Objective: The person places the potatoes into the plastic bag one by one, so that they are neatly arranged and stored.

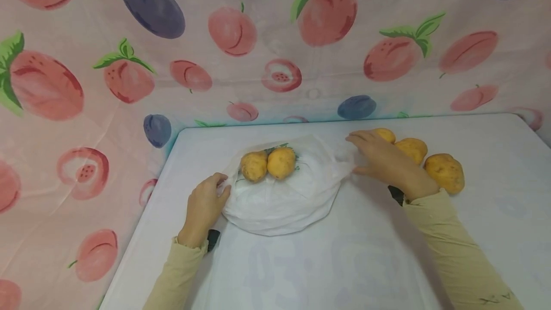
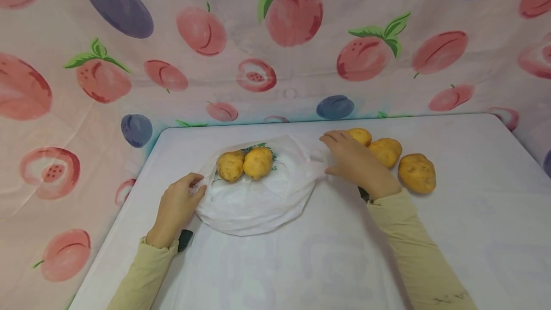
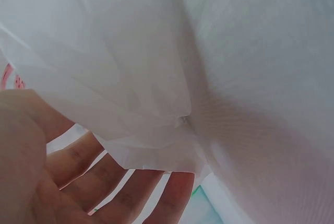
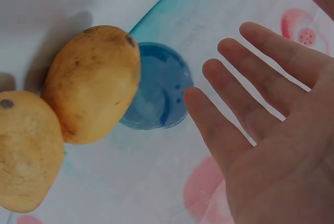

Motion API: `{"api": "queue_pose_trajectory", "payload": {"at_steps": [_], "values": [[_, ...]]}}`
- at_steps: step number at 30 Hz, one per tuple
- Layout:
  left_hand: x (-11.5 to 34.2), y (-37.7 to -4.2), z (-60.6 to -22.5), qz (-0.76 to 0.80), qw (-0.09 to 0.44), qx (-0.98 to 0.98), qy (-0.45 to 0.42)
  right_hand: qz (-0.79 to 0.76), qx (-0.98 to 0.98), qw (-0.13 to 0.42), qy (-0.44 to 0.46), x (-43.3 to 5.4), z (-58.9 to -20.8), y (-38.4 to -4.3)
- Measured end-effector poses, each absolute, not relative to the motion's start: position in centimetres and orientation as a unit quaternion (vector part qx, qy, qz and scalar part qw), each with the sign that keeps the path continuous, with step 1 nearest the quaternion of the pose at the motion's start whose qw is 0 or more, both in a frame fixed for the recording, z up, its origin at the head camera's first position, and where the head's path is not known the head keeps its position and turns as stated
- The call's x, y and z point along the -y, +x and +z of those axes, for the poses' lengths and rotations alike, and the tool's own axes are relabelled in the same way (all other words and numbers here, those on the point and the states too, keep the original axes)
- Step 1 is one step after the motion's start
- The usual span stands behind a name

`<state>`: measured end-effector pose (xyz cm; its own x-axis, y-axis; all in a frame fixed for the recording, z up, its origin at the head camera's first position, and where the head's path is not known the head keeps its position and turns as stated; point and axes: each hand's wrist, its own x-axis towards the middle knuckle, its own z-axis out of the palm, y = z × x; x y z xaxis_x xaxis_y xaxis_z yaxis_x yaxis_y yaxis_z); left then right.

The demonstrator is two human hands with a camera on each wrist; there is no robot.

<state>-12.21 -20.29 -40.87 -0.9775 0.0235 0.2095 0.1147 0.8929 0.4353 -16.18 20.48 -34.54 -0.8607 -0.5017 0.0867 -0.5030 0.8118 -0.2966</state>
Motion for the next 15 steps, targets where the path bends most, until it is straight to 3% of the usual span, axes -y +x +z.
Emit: {"api": "queue_pose_trajectory", "payload": {"at_steps": [15], "values": [[20.3, -12.2, -40.9, -0.229, 0.090, 0.969, -0.030, 0.147, 0.957, -0.018, 0.251, -22.2, -35.9, -17.6]]}}
